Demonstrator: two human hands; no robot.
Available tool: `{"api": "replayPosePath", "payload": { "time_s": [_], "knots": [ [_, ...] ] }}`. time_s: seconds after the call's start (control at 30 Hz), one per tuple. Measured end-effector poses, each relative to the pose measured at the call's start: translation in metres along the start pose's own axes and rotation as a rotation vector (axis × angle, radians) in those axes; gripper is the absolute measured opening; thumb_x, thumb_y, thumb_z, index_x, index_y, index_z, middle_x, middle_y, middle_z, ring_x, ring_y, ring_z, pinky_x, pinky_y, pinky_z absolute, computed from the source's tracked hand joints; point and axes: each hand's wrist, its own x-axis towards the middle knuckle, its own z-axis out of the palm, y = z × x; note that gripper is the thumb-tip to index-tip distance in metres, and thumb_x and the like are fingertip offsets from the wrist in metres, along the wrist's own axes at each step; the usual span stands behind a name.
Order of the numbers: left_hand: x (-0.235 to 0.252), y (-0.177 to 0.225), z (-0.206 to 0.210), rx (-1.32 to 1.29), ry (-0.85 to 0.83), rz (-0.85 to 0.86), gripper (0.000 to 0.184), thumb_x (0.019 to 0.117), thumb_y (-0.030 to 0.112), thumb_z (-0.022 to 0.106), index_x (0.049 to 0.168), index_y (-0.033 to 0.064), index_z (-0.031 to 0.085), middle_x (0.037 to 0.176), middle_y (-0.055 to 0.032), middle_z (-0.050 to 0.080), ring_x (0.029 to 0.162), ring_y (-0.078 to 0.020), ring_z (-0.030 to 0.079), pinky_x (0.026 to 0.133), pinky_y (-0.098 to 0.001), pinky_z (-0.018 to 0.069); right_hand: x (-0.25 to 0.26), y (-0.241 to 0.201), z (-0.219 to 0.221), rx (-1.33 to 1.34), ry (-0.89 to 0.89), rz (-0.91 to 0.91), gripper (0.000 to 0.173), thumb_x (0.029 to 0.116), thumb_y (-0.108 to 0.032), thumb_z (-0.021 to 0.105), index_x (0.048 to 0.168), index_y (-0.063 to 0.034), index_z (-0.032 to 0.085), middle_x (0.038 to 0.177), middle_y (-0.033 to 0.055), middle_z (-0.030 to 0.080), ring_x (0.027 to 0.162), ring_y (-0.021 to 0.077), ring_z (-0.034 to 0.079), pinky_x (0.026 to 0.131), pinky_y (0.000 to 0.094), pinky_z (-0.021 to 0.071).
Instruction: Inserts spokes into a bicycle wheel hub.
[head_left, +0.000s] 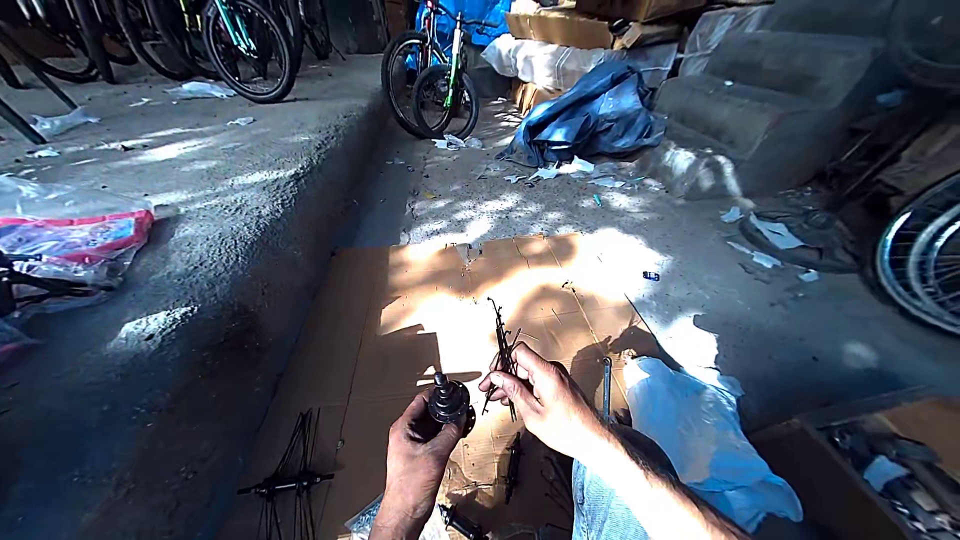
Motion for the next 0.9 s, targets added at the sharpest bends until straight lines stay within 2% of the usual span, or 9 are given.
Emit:
{"api": "replayPosePath", "payload": {
  "time_s": [0.2, 0.37, 0.53, 0.63, 0.7, 0.77, 0.8, 0.83, 0.9],
  "knots": [
    [-0.001, -0.001, 0.001, -0.004, 0.024, 0.01, 0.035, 0.0812, 0.0, 0.073, 0.114, -0.0082, 0.067, 0.102, -0.0176, 0.073, 0.09, -0.0233, 0.073, 0.081, -0.0345, 0.0625, -0.001, 0.005, 0.012, -0.044, -0.025, -0.017, 0.019, 0.1077, -0.027, 0.054, 0.113, -0.0113, 0.063, 0.099, -0.0028, 0.076, 0.09, 0.0078, 0.074, 0.085, 0.0288, 0.0633],
    [-0.001, 0.0, 0.002, -0.004, 0.03, 0.002, 0.034, 0.0813, 0.001, 0.073, 0.113, -0.0076, 0.067, 0.1, -0.0179, 0.073, 0.089, -0.0231, 0.073, 0.08, -0.0349, 0.0625, -0.001, 0.006, 0.012, -0.156, -0.018, -0.013, 0.025, 0.1075, -0.034, 0.053, 0.114, -0.0121, 0.063, 0.092, 0.0, 0.073, 0.085, 0.0084, 0.072, 0.081, 0.0297, 0.0602],
    [-0.001, 0.0, 0.002, 0.009, 0.036, -0.003, 0.034, 0.0811, 0.0, 0.073, 0.113, -0.0082, 0.067, 0.1, -0.0182, 0.073, 0.089, -0.024, 0.073, 0.08, -0.0358, 0.063, -0.007, -0.001, 0.011, -0.536, -0.059, -0.122, 0.031, 0.108, -0.037, 0.049, 0.111, -0.0107, 0.064, 0.075, 0.0071, 0.066, 0.068, 0.0223, 0.068, 0.062, 0.0407, 0.0568],
    [-0.001, 0.001, 0.003, -0.003, 0.073, -0.013, 0.032, 0.0821, 0.0, 0.072, 0.112, -0.0084, 0.067, 0.099, -0.0184, 0.073, 0.088, -0.0242, 0.073, 0.079, -0.0361, 0.063, -0.008, -0.004, 0.008, -0.663, -0.145, -0.029, 0.029, 0.108, -0.031, 0.046, 0.115, -0.0099, 0.065, 0.079, 0.011, 0.068, 0.074, 0.0291, 0.071, 0.066, 0.0473, 0.0574],
    [-0.001, 0.001, 0.002, -0.022, 0.087, -0.009, 0.032, 0.0827, 0.0, 0.072, 0.113, -0.0086, 0.066, 0.1, -0.0191, 0.073, 0.088, -0.0248, 0.073, 0.079, -0.0369, 0.063, -0.004, -0.005, 0.002, -0.605, -0.128, 0.104, 0.029, 0.1079, -0.033, 0.047, 0.116, -0.0119, 0.065, 0.084, 0.0079, 0.07, 0.079, 0.0253, 0.071, 0.071, 0.0459, 0.0579],
    [-0.001, 0.001, 0.001, -0.032, 0.096, -0.003, 0.033, 0.0827, 0.001, 0.073, 0.113, -0.0091, 0.066, 0.099, -0.0199, 0.073, 0.087, -0.0254, 0.073, 0.078, -0.0373, 0.0631, -0.001, -0.003, -0.003, -0.329, -0.085, 0.154, 0.022, 0.1073, -0.03, 0.051, 0.113, -0.0142, 0.066, 0.094, -0.0019, 0.075, 0.085, 0.0116, 0.073, 0.079, 0.033, 0.06],
    [0.0, 0.001, 0.001, -0.033, 0.097, 0.002, 0.033, 0.083, 0.001, 0.073, 0.114, -0.0096, 0.066, 0.099, -0.0204, 0.073, 0.087, -0.0258, 0.073, 0.078, -0.0375, 0.0632, -0.001, -0.002, -0.003, -0.108, -0.065, 0.124, 0.017, 0.1072, -0.024, 0.054, 0.111, -0.0116, 0.066, 0.098, -0.0017, 0.077, 0.087, 0.0104, 0.075, 0.081, 0.0291, 0.0636],
    [0.0, 0.0, 0.001, -0.029, 0.096, 0.004, 0.033, 0.083, 0.001, 0.074, 0.114, -0.0098, 0.066, 0.1, -0.0206, 0.073, 0.088, -0.0262, 0.073, 0.079, -0.0379, 0.0632, 0.0, -0.001, 0.0, 0.073, -0.055, 0.093, 0.015, 0.1068, -0.019, 0.056, 0.111, -0.008, 0.065, 0.1, 0.0018, 0.077, 0.088, 0.0139, 0.077, 0.082, 0.0309, 0.0655],
    [0.001, -0.001, 0.001, -0.021, 0.084, 0.015, 0.033, 0.083, 0.001, 0.074, 0.113, -0.0095, 0.067, 0.1, -0.0206, 0.073, 0.09, -0.0263, 0.073, 0.081, -0.0376, 0.0631, -0.001, 0.0, 0.005, 0.194, -0.057, 0.069, 0.015, 0.1067, -0.018, 0.056, 0.111, -0.0063, 0.066, 0.1, 0.0035, 0.078, 0.088, 0.0167, 0.077, 0.083, 0.033, 0.0661]
  ]
}}
